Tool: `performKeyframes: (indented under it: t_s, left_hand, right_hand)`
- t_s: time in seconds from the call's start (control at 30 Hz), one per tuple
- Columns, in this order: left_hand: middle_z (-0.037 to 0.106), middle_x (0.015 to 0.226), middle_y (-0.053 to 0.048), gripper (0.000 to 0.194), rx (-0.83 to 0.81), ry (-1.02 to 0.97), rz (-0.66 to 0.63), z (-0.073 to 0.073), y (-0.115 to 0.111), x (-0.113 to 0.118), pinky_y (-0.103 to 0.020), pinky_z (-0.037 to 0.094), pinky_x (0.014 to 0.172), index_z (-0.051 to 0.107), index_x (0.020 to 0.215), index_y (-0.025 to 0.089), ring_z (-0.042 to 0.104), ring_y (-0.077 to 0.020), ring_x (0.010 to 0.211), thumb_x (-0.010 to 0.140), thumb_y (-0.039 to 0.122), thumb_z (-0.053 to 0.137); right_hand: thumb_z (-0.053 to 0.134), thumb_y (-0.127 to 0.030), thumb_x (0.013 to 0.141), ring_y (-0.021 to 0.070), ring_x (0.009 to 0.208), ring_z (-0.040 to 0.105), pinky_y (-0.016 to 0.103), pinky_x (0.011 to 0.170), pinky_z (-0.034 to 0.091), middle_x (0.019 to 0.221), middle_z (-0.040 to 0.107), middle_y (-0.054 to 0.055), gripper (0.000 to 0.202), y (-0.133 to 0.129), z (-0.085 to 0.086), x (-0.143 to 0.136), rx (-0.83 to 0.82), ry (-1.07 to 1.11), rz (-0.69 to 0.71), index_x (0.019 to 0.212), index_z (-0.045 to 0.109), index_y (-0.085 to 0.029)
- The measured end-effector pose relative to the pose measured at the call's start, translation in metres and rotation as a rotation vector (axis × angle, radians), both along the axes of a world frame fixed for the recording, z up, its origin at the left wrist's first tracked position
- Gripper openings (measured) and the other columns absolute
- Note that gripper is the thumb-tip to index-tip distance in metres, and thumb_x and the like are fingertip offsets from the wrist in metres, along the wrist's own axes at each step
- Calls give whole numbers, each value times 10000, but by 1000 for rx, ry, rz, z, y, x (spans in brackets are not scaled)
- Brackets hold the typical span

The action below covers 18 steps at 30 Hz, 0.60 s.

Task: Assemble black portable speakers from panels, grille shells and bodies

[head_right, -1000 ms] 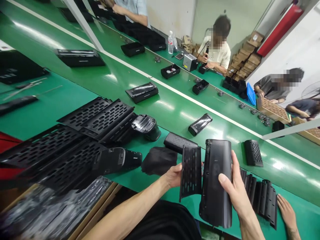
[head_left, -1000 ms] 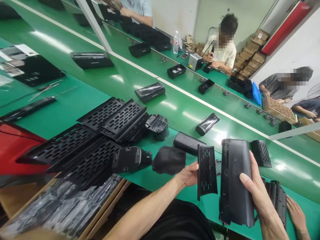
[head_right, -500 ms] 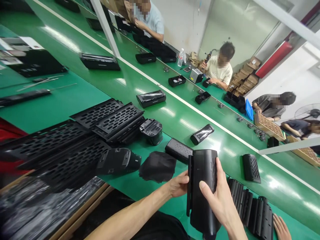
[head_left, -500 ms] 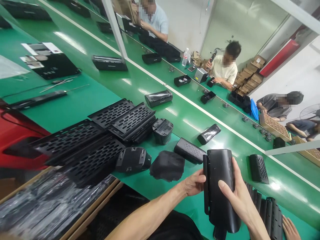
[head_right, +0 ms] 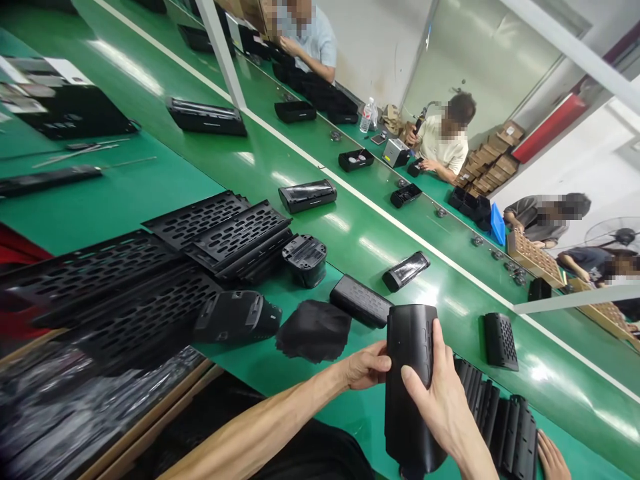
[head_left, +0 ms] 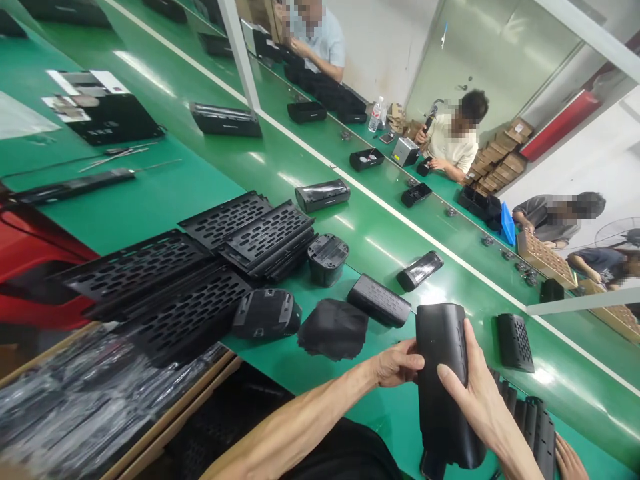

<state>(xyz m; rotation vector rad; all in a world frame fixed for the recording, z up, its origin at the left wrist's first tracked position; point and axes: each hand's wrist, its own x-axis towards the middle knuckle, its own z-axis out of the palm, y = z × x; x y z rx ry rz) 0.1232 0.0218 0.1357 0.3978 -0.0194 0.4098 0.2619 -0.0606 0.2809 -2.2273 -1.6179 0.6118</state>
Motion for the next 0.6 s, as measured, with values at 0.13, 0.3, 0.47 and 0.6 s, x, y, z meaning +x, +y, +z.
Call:
performKeyframes:
  t_s: [0.13, 0.3, 0.47, 0.6]
  left_hand:
    - [720, 1213, -127, 681, -15, -13, -22, 2, -2, 7, -311, 540, 808, 661, 1287, 190, 710, -246, 1018, 689, 419, 893]
    - [738, 1200, -117, 669, -12, -28, 62, 15, 10, 6, -325, 562, 826, 650, 1293, 206, 719, -272, 1049, 687, 361, 888]
    - [767, 1062, -107, 664, 8, 5, 258, 35, 26, 7, -346, 581, 768, 669, 1230, 182, 737, -280, 953, 660, 430, 898]
    - [754, 1099, -106, 687, 80, 26, 305, 44, 34, 14, -370, 578, 784, 652, 1240, 211, 727, -300, 989, 650, 449, 909]
  right_hand:
    - [601, -527, 936, 381, 1465, 433, 572, 1122, 423, 1550, 468, 158, 917, 6, 5, 7, 19, 38, 30, 1672, 102, -299]
    - [626, -578, 918, 376, 1494, 378, 587, 1168, 376, 1651, 332, 138, 924, -10, 17, 18, 64, 176, 36, 1661, 150, -303]
    - [802, -560, 776, 450, 1501, 317, 648, 1127, 396, 1685, 192, 150, 1178, -51, -14, -4, 429, 200, -179, 1656, 59, -315]
    - [852, -483, 734, 447, 1468, 352, 701, 1165, 290, 1641, 274, 130, 1099, -38, -40, -19, 694, 0, -329, 1609, 203, -340]
